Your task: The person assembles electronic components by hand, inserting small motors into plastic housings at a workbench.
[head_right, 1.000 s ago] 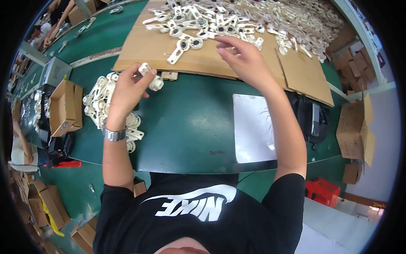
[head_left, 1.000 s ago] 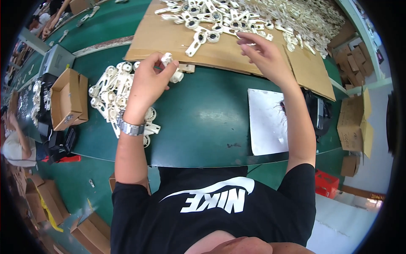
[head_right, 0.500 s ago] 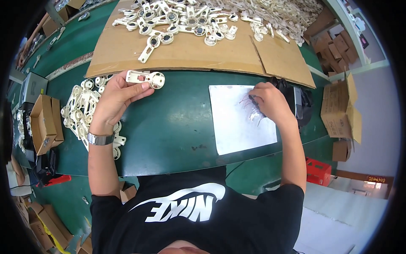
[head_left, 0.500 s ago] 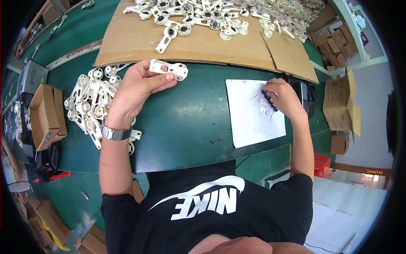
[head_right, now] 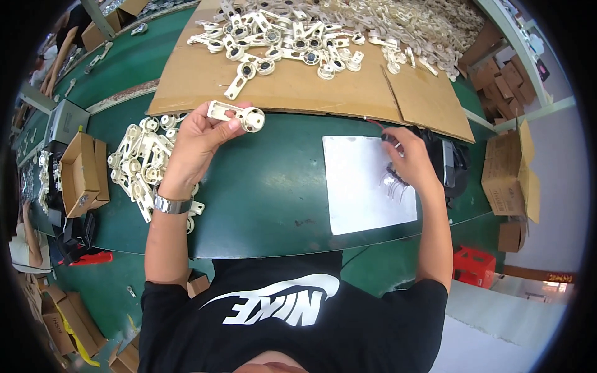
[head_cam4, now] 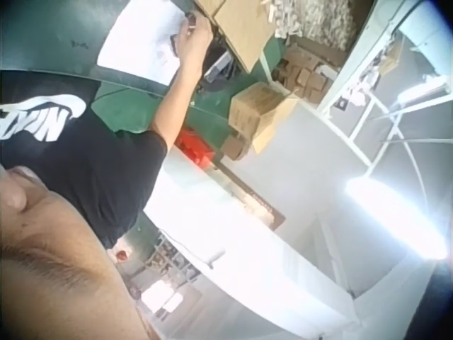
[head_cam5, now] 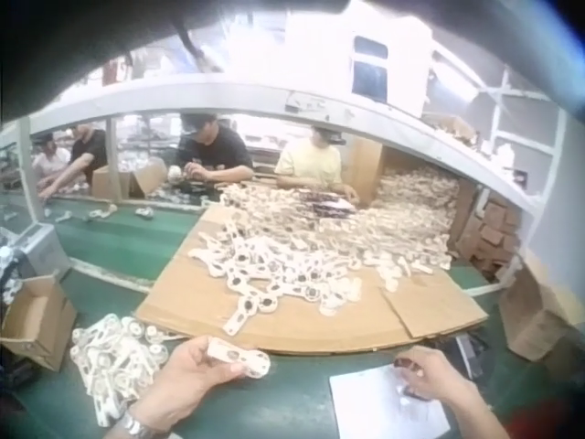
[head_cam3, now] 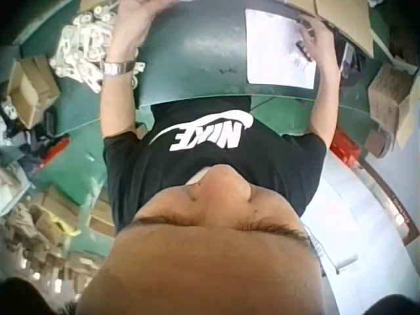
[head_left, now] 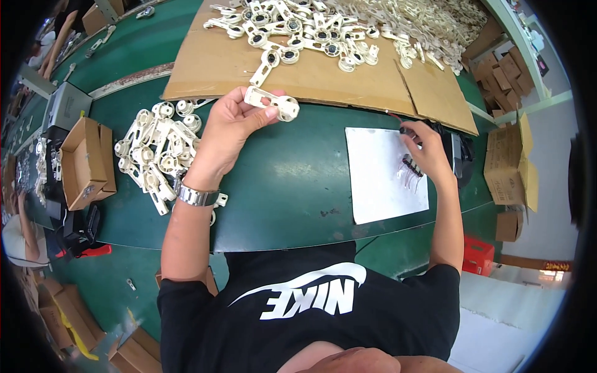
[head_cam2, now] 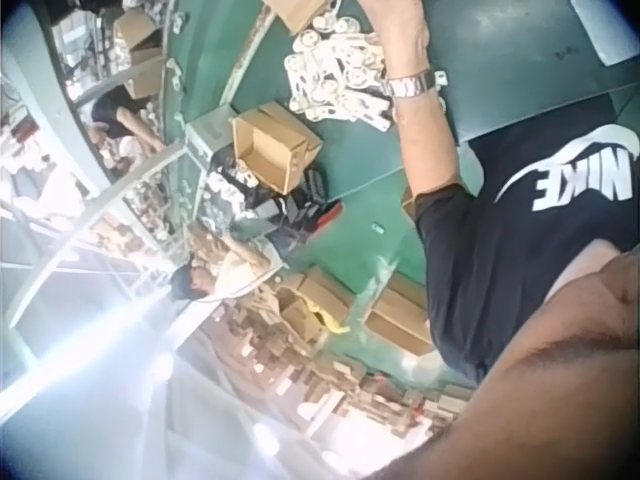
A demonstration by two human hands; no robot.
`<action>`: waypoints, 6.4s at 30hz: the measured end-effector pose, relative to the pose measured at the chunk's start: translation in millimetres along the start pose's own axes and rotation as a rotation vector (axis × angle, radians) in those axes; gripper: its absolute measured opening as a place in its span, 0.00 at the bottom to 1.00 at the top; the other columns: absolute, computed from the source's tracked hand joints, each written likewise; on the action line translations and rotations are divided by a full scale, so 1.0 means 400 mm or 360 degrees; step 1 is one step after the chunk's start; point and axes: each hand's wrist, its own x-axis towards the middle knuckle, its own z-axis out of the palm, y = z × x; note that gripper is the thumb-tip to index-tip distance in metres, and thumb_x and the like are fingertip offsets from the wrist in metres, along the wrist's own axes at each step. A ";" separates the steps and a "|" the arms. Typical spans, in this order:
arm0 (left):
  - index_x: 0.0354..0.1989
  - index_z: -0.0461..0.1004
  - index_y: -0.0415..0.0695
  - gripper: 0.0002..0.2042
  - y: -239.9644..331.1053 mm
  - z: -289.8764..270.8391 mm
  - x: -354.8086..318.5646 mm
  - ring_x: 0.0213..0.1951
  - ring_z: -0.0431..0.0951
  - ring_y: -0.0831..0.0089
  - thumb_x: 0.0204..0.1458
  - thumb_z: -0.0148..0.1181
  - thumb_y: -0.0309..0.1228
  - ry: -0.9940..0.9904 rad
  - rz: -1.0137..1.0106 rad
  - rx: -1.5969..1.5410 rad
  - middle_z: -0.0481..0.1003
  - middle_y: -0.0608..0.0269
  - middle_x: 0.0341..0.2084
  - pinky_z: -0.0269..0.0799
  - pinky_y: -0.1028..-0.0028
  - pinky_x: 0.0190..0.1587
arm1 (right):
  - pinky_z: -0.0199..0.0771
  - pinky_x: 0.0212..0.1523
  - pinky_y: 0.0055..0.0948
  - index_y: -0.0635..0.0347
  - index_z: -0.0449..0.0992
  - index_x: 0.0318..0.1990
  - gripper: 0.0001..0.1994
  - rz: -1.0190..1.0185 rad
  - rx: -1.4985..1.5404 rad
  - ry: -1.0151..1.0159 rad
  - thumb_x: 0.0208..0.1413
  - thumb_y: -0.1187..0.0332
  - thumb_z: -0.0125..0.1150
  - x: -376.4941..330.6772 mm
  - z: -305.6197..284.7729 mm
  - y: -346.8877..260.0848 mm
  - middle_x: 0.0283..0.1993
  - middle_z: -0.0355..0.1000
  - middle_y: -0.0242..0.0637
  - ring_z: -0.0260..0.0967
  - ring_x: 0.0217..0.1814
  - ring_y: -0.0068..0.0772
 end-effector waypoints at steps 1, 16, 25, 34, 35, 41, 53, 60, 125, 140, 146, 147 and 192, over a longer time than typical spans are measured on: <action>0.47 0.76 0.38 0.08 0.003 0.004 0.000 0.52 0.83 0.69 0.61 0.65 0.19 0.0007 0.0002 0.0020 0.81 0.48 0.54 0.80 0.71 0.58 | 0.78 0.42 0.31 0.67 0.79 0.54 0.14 -0.0081 -0.0027 0.0128 0.61 0.75 0.65 0.007 -0.006 -0.044 0.44 0.78 0.46 0.78 0.40 0.41; 0.50 0.73 0.36 0.13 0.001 -0.017 0.011 0.39 0.85 0.70 0.60 0.68 0.23 0.0383 0.0305 0.0015 0.84 0.49 0.46 0.85 0.72 0.41 | 0.77 0.38 0.30 0.65 0.81 0.52 0.15 -0.0915 0.0549 0.0263 0.58 0.74 0.70 0.167 0.096 -0.468 0.37 0.79 0.42 0.77 0.36 0.35; 0.48 0.76 0.37 0.13 0.026 0.000 0.005 0.33 0.85 0.69 0.65 0.66 0.35 0.0711 0.0283 0.0005 0.83 0.55 0.37 0.86 0.71 0.38 | 0.77 0.40 0.43 0.68 0.82 0.46 0.12 -0.0778 0.0614 0.0136 0.58 0.72 0.67 0.151 0.143 -0.463 0.36 0.79 0.48 0.77 0.37 0.52; 0.44 0.77 0.38 0.13 0.017 -0.003 0.003 0.33 0.85 0.70 0.66 0.64 0.37 0.0655 0.0261 0.0073 0.83 0.55 0.36 0.86 0.71 0.38 | 0.77 0.43 0.47 0.69 0.82 0.46 0.11 -0.0658 0.0526 0.0048 0.58 0.71 0.66 0.154 0.171 -0.460 0.37 0.78 0.50 0.77 0.39 0.56; 0.44 0.77 0.37 0.13 0.015 -0.007 0.003 0.33 0.85 0.70 0.66 0.64 0.37 0.0666 0.0271 0.0072 0.83 0.55 0.36 0.86 0.71 0.38 | 0.77 0.44 0.47 0.69 0.82 0.46 0.11 -0.0654 0.0500 0.0049 0.58 0.71 0.66 0.154 0.170 -0.462 0.37 0.78 0.51 0.77 0.40 0.56; 0.43 0.76 0.37 0.13 0.015 -0.010 0.003 0.33 0.85 0.70 0.66 0.64 0.37 0.0686 0.0278 0.0046 0.83 0.55 0.35 0.86 0.72 0.38 | 0.77 0.45 0.48 0.70 0.81 0.46 0.11 -0.0659 0.0571 0.0063 0.59 0.72 0.65 0.149 0.167 -0.462 0.38 0.78 0.50 0.77 0.41 0.56; 0.49 0.73 0.36 0.13 -0.001 0.047 -0.006 0.34 0.85 0.70 0.67 0.63 0.33 0.0587 0.0313 0.0135 0.83 0.54 0.34 0.87 0.71 0.39 | 0.74 0.45 0.50 0.66 0.71 0.53 0.09 -0.0625 0.0719 0.0128 0.68 0.75 0.55 0.173 0.231 -0.453 0.42 0.76 0.54 0.75 0.45 0.62; 0.56 0.66 0.34 0.18 0.005 0.059 -0.013 0.31 0.85 0.71 0.64 0.65 0.26 0.0588 0.0363 0.0324 0.82 0.53 0.34 0.86 0.74 0.36 | 0.74 0.45 0.50 0.64 0.68 0.54 0.10 -0.0726 0.0889 0.0130 0.69 0.74 0.54 0.170 0.245 -0.462 0.43 0.75 0.54 0.75 0.45 0.62; 0.61 0.58 0.38 0.22 -0.016 0.076 -0.028 0.40 0.84 0.70 0.63 0.62 0.19 0.0305 0.0581 0.0206 0.82 0.50 0.42 0.84 0.73 0.45 | 0.76 0.35 0.25 0.60 0.73 0.62 0.22 -0.0129 0.1368 -0.0673 0.64 0.66 0.70 0.213 0.192 -0.409 0.49 0.78 0.34 0.74 0.40 0.21; 0.60 0.59 0.39 0.21 -0.028 0.075 -0.030 0.41 0.83 0.72 0.63 0.62 0.19 0.0187 0.0501 0.0290 0.81 0.52 0.42 0.82 0.75 0.45 | 0.76 0.28 0.22 0.62 0.80 0.59 0.18 0.0211 0.1496 -0.0731 0.63 0.70 0.69 0.219 0.220 -0.400 0.36 0.81 0.34 0.76 0.28 0.21; 0.59 0.59 0.37 0.21 -0.014 0.065 -0.019 0.36 0.85 0.69 0.64 0.63 0.21 0.0294 0.0500 0.0241 0.82 0.50 0.40 0.84 0.73 0.42 | 0.74 0.28 0.22 0.59 0.77 0.62 0.18 0.0063 0.1433 -0.0655 0.67 0.66 0.66 0.212 0.223 -0.412 0.32 0.78 0.30 0.73 0.28 0.20; 0.59 0.59 0.37 0.21 -0.013 0.064 -0.018 0.36 0.85 0.69 0.64 0.63 0.21 0.0325 0.0491 0.0227 0.82 0.49 0.40 0.84 0.73 0.41 | 0.74 0.28 0.22 0.58 0.76 0.63 0.19 -0.0034 0.1464 -0.0661 0.67 0.65 0.65 0.212 0.222 -0.411 0.32 0.77 0.29 0.73 0.29 0.20; 0.37 0.84 0.41 0.06 0.122 -0.118 -0.074 0.42 0.79 0.51 0.54 0.63 0.23 0.0455 0.0343 0.2863 0.80 0.50 0.34 0.75 0.56 0.46 | 0.81 0.35 0.29 0.66 0.78 0.57 0.21 0.0259 0.1485 -0.0319 0.67 0.57 0.64 0.508 0.260 -0.359 0.34 0.76 0.38 0.76 0.34 0.27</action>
